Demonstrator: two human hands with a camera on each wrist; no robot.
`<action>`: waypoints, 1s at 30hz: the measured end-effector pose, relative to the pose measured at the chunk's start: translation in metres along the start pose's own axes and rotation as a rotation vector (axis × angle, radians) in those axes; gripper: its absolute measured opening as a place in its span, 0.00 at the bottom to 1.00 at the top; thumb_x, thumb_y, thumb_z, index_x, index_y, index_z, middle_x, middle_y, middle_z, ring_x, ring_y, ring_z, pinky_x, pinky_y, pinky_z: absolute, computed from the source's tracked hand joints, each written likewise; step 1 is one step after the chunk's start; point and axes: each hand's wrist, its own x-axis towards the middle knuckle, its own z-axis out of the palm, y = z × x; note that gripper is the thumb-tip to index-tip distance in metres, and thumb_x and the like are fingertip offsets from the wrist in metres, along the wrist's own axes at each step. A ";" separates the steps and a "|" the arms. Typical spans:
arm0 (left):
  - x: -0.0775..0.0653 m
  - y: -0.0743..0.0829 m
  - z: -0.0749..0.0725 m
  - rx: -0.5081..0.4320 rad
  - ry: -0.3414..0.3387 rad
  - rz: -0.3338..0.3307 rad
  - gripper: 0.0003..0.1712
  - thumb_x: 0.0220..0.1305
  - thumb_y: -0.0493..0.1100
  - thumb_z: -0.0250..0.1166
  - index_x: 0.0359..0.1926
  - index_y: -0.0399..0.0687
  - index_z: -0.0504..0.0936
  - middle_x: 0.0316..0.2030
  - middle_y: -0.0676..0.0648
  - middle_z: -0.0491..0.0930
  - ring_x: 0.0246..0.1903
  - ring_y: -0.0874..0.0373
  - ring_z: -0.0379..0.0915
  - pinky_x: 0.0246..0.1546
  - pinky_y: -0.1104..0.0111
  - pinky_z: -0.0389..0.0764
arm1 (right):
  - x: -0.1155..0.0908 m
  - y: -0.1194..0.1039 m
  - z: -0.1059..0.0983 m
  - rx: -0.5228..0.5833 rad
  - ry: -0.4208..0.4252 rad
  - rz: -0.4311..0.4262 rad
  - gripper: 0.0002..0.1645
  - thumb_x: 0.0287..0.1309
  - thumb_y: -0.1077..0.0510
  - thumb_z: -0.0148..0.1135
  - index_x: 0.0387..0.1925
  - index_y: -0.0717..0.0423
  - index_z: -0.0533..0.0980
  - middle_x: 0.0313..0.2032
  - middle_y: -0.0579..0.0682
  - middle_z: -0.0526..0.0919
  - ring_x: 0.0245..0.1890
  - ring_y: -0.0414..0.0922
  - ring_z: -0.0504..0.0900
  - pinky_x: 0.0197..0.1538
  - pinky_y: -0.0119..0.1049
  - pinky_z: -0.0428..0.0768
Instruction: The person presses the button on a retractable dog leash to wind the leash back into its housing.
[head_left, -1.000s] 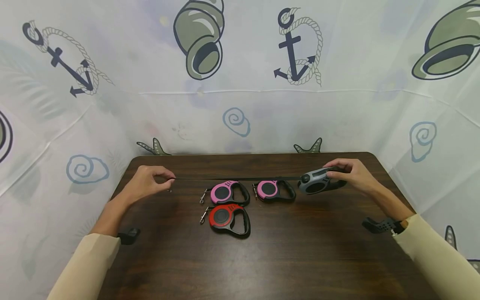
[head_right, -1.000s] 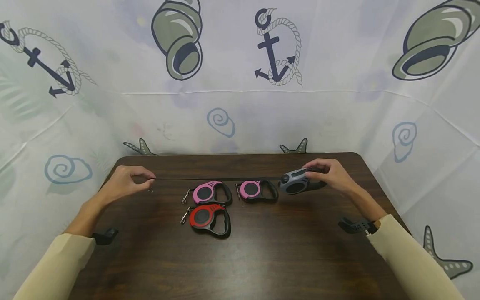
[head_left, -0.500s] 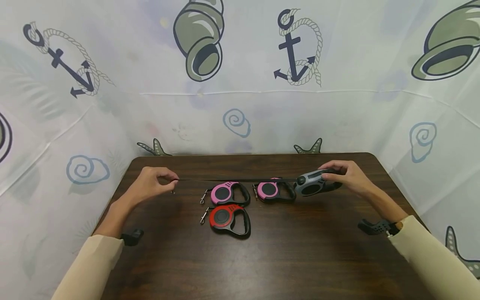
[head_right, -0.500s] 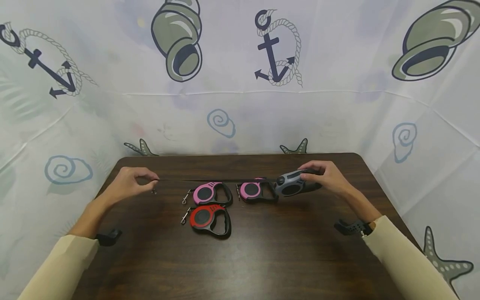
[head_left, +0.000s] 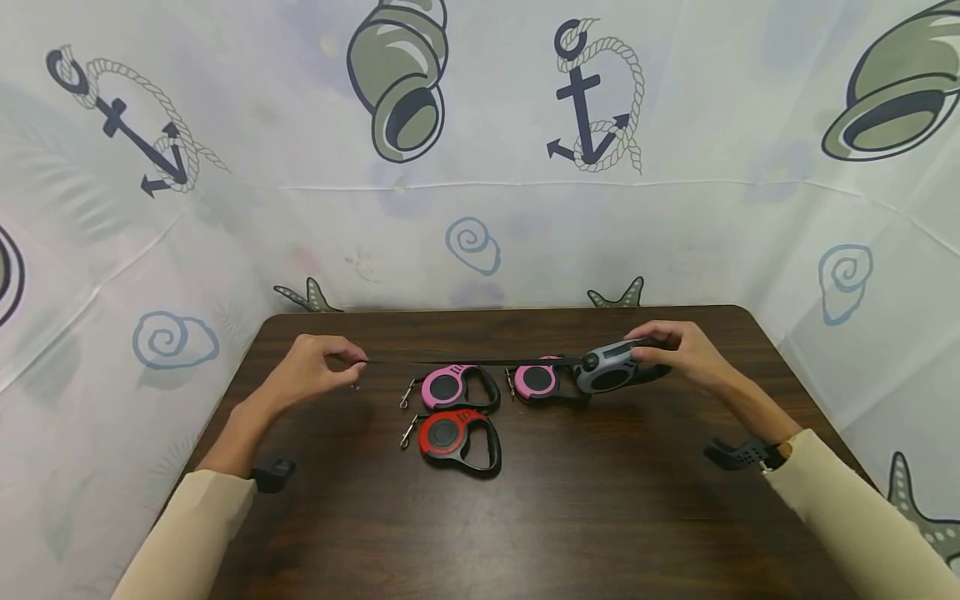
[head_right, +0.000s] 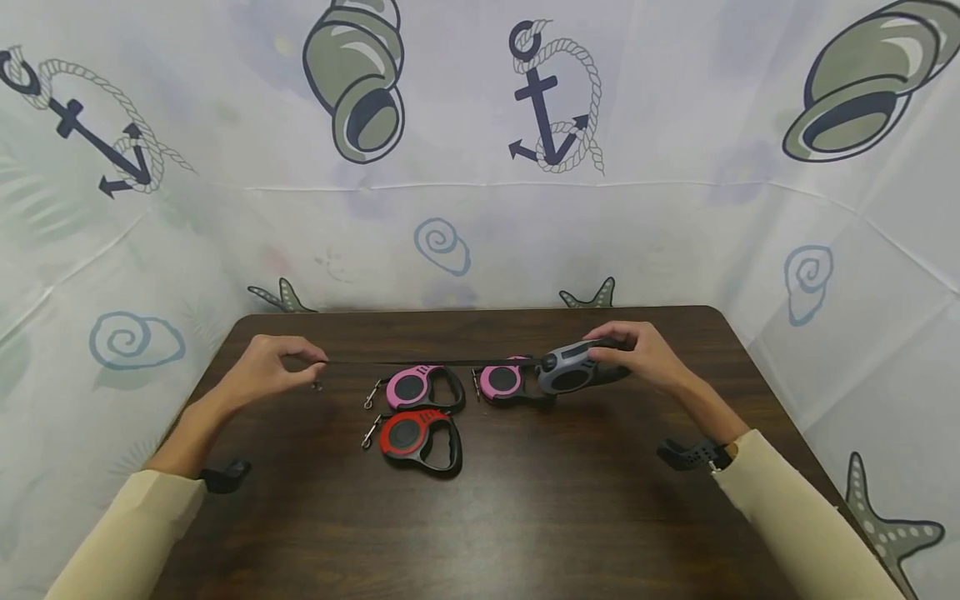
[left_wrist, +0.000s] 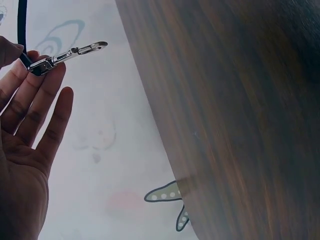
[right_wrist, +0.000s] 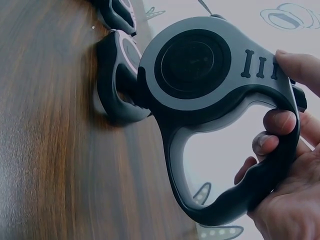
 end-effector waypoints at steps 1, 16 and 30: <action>0.001 0.001 0.001 -0.002 -0.001 0.005 0.09 0.56 0.30 0.76 0.37 0.46 0.92 0.32 0.54 0.90 0.32 0.59 0.86 0.36 0.61 0.85 | 0.000 0.000 0.001 0.002 -0.001 -0.003 0.16 0.69 0.65 0.66 0.56 0.65 0.83 0.41 0.49 0.86 0.34 0.49 0.80 0.38 0.39 0.84; 0.011 0.010 0.009 -0.037 -0.018 0.026 0.08 0.57 0.31 0.75 0.36 0.46 0.92 0.32 0.55 0.90 0.32 0.64 0.84 0.36 0.64 0.85 | 0.006 -0.002 0.012 0.045 -0.009 -0.009 0.16 0.68 0.66 0.67 0.56 0.67 0.82 0.41 0.50 0.86 0.34 0.48 0.80 0.38 0.39 0.85; 0.019 0.016 0.022 -0.082 -0.035 0.061 0.08 0.56 0.31 0.76 0.37 0.46 0.92 0.31 0.53 0.90 0.31 0.62 0.85 0.36 0.69 0.83 | 0.011 -0.005 0.021 0.065 -0.016 -0.033 0.16 0.68 0.66 0.67 0.56 0.65 0.83 0.42 0.49 0.86 0.35 0.45 0.79 0.39 0.39 0.85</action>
